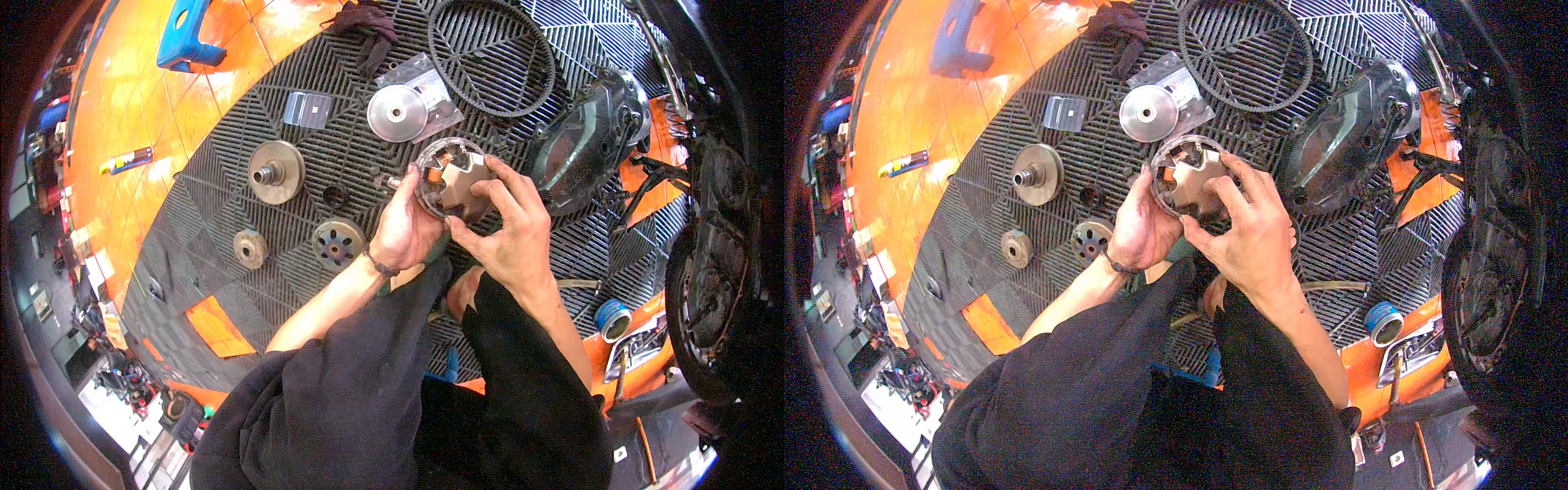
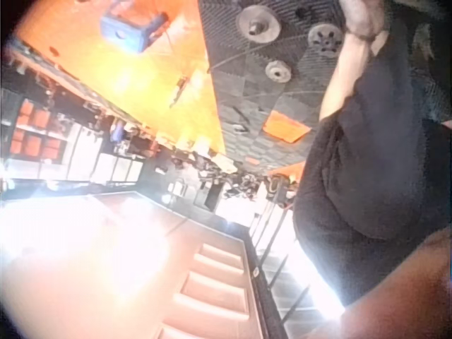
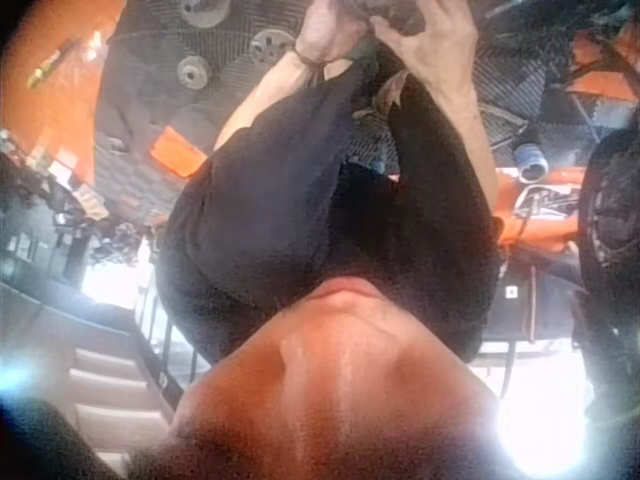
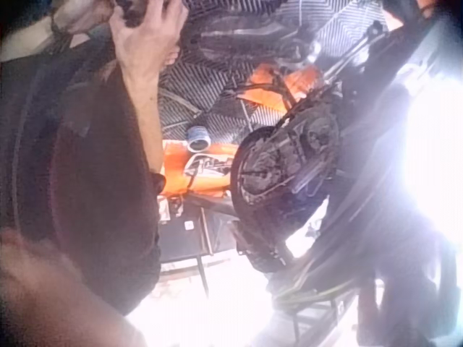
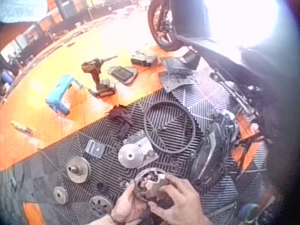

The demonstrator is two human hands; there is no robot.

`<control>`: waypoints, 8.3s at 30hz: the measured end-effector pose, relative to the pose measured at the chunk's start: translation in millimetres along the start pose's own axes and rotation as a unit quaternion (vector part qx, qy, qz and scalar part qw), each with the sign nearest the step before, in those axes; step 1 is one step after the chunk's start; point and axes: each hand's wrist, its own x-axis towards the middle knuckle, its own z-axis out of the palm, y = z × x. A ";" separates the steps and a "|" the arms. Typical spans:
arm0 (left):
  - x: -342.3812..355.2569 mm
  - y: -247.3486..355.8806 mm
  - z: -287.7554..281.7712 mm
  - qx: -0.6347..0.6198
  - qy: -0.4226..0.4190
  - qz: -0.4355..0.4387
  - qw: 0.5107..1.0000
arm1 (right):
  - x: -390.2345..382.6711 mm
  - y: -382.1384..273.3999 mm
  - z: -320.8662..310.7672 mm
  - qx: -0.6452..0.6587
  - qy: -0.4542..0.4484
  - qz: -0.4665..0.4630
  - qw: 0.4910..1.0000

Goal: The person inspects a drive belt by hand, then places roller weights into a variator housing and attaches a ramp plate.

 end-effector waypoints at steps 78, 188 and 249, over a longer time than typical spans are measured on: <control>-28.6 -1.5 -43.3 0.182 0.080 -0.111 0.974 | -45.7 42.7 7.9 0.047 -0.197 -0.137 0.970; -7.3 18.0 -0.2 0.326 0.145 -0.047 0.933 | -57.7 121.1 -143.7 0.380 0.397 0.220 0.806; -45.1 25.8 -35.5 0.521 0.144 0.109 0.834 | -13.7 17.2 12.4 -0.140 -0.218 -0.206 0.944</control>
